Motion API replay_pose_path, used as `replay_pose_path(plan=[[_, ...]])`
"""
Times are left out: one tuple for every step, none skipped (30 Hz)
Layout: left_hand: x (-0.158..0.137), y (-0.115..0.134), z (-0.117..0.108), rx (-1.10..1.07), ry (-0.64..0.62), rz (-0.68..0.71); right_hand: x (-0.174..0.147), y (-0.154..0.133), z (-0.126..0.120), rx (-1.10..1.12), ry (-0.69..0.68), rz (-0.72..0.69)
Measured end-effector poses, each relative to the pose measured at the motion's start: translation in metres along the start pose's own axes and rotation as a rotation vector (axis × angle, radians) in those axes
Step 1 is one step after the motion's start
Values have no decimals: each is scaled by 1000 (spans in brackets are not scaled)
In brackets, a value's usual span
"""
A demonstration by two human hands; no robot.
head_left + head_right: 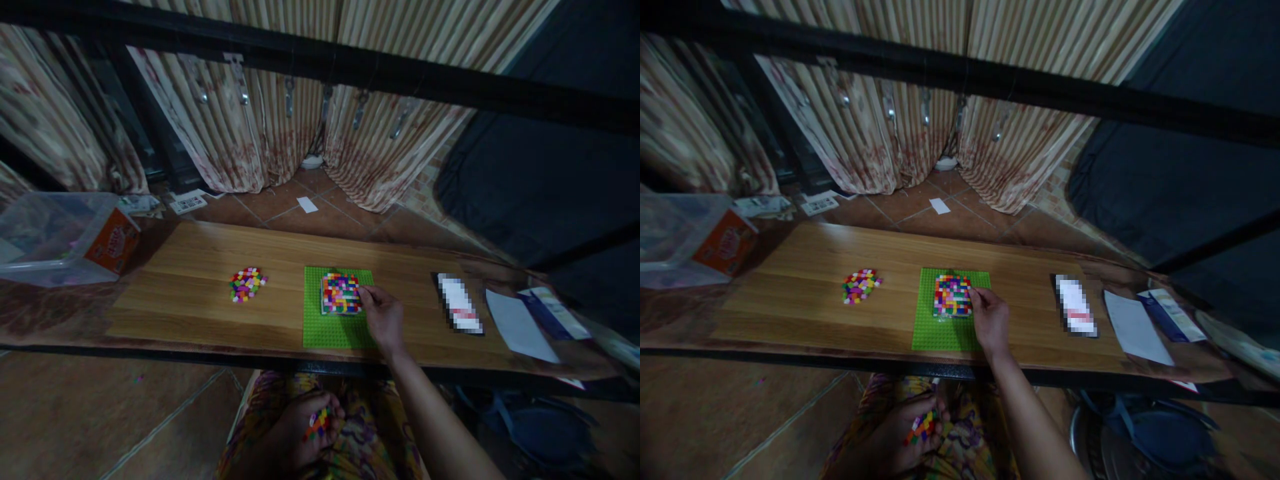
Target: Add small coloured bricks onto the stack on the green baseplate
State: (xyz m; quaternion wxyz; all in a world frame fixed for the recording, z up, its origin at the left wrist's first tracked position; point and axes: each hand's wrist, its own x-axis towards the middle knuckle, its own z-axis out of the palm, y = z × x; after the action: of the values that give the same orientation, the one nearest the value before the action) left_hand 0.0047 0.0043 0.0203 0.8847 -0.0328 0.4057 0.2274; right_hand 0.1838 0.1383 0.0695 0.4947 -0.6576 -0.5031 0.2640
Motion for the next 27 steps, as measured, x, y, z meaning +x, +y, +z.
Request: replay_pose_path(plan=[[0,0,0,4,-8,-1,0,0,0,-3,-1,-3],[1,0,-1,8,-13,1,0,-1,1,-1,-4,-3],[1,0,-1,12,-14,5,0,-1,1,-1,-7,-3],[1,0,-1,15,-12,9,0,-2,1,-2,-10,0],[1,-1,0,19,-8,12,0,-3,2,-2,-12,4],[1,-1,0,24,-6,13,1,-3,2,-3,-14,7],[1,-1,0,31,-4,13,1,-4,3,-7,-16,8],[1,-1,1,39,-3,14,2,-5,3,-11,-15,7],[1,-1,1,46,-2,16,3,-6,3,-16,-17,4],[1,-1,1,50,1,20,4,-6,3,-21,-24,1],[2,-1,1,49,2,21,4,-7,3,-28,-33,-2],[2,-1,1,45,4,18,5,-7,2,-32,-43,-5],[2,-1,1,40,8,12,5,-7,0,-32,-47,-8],[3,-1,0,36,11,6,4,-7,-1,-26,-44,-8],[3,-1,0,33,15,3,2,-7,-3,-13,-32,-3],[3,-1,0,31,20,4,-1,-7,-5,8,-13,5],[3,0,0,30,24,8,-7,-7,-8,32,3,16],[2,0,0,27,27,16,-14,-8,-10,57,15,29],[0,1,1,21,27,20,-23,-9,-13,79,15,45],[-2,2,2,15,26,24,-33,-10,-15,92,8,60],[-3,4,2,4,22,32,-44,-11,-17,93,-8,72],[-5,5,3,-4,13,30,-56,-11,-20,84,-29,83],[-6,7,2,-12,-3,22,-69,-11,-22,70,-51,90],[-6,8,2,-29,-30,24,-82,-11,-24,49,-76,96],[-6,9,0,-49,-59,22,-94,-11,-26,24,-107,99],[-5,10,-2,-64,-93,11,-106,-10,-27,-3,-141,99],[-4,10,-3,-70,-124,5,-117,-9,-30,-28,-181,97]])
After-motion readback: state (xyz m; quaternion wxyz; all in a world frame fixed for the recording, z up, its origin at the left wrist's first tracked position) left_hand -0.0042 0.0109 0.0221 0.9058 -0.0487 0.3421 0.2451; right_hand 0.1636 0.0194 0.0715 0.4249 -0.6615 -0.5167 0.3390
